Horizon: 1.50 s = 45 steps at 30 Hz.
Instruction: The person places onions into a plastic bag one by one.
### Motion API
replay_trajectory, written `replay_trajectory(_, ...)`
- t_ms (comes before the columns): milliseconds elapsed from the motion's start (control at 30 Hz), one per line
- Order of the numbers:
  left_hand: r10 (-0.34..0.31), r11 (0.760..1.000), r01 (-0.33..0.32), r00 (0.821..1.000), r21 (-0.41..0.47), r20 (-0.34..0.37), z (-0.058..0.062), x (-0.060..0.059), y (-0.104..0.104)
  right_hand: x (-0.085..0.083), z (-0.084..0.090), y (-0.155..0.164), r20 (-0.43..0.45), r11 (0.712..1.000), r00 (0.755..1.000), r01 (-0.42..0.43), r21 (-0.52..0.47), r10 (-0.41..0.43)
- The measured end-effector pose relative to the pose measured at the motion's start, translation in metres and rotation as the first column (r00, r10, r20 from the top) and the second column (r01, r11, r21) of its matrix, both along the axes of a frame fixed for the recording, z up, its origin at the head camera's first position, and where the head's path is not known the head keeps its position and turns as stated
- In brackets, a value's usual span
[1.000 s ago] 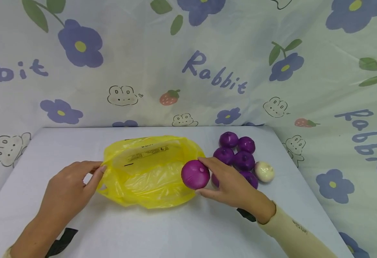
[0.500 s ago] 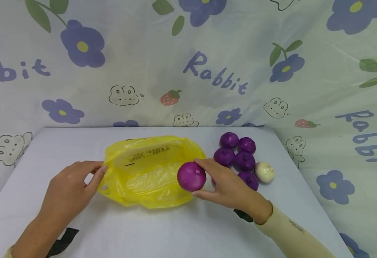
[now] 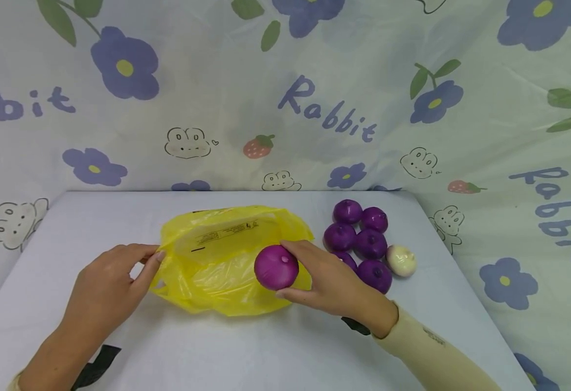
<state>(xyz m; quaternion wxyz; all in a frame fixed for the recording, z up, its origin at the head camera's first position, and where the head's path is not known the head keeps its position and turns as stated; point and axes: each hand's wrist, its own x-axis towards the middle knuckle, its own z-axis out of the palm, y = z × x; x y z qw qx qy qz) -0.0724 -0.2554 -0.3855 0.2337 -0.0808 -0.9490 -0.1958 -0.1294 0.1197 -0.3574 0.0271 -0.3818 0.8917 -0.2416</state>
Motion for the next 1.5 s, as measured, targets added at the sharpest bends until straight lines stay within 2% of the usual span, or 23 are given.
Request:
replay_trajectory(300,0.001,1.000,-0.001,1.000,-0.009,0.007,0.000,-0.001,0.000,-0.007,-0.002,-0.019,0.034,0.999,0.999,0.016,0.047,-0.018)
replay_trajectory(500,-0.004,1.000,0.004,1.000,-0.013,-0.019,0.000,-0.002,0.000,-0.019,-0.002,-0.050,0.029,0.997,0.999,-0.041,0.064,0.039)
replay_trajectory(633,-0.009,1.000,0.009,1.000,-0.007,0.005,-0.002,-0.005,0.003,-0.027,-0.002,-0.064,0.017,0.997,0.998,-0.057,0.060,0.056)
replay_trajectory(733,-0.011,1.000,0.011,1.000,-0.001,0.020,-0.001,-0.007,0.005,-0.031,-0.003,-0.069,0.011,0.996,0.998,-0.055,0.069,0.055)
replay_trajectory(900,-0.019,1.000,0.019,1.000,0.003,-0.004,-0.001,-0.008,0.006,-0.036,-0.006,-0.077,0.017,0.996,0.999,-0.036,0.086,0.034)
replay_trajectory(1100,-0.013,1.000,0.013,1.000,0.015,0.002,-0.002,-0.009,0.008,-0.045,-0.010,-0.097,0.018,0.997,1.000,-0.017,0.079,0.016)
replay_trajectory(1267,-0.007,1.000,0.007,1.000,0.022,0.008,-0.003,-0.008,0.009,-0.052,-0.015,-0.112,0.045,0.995,0.999,0.018,0.095,-0.022)
replay_trajectory(1500,-0.022,0.999,0.022,1.000,0.028,-0.019,-0.006,-0.009,0.012,-0.061,-0.021,-0.128,0.069,0.992,0.998,-0.001,0.122,-0.008)
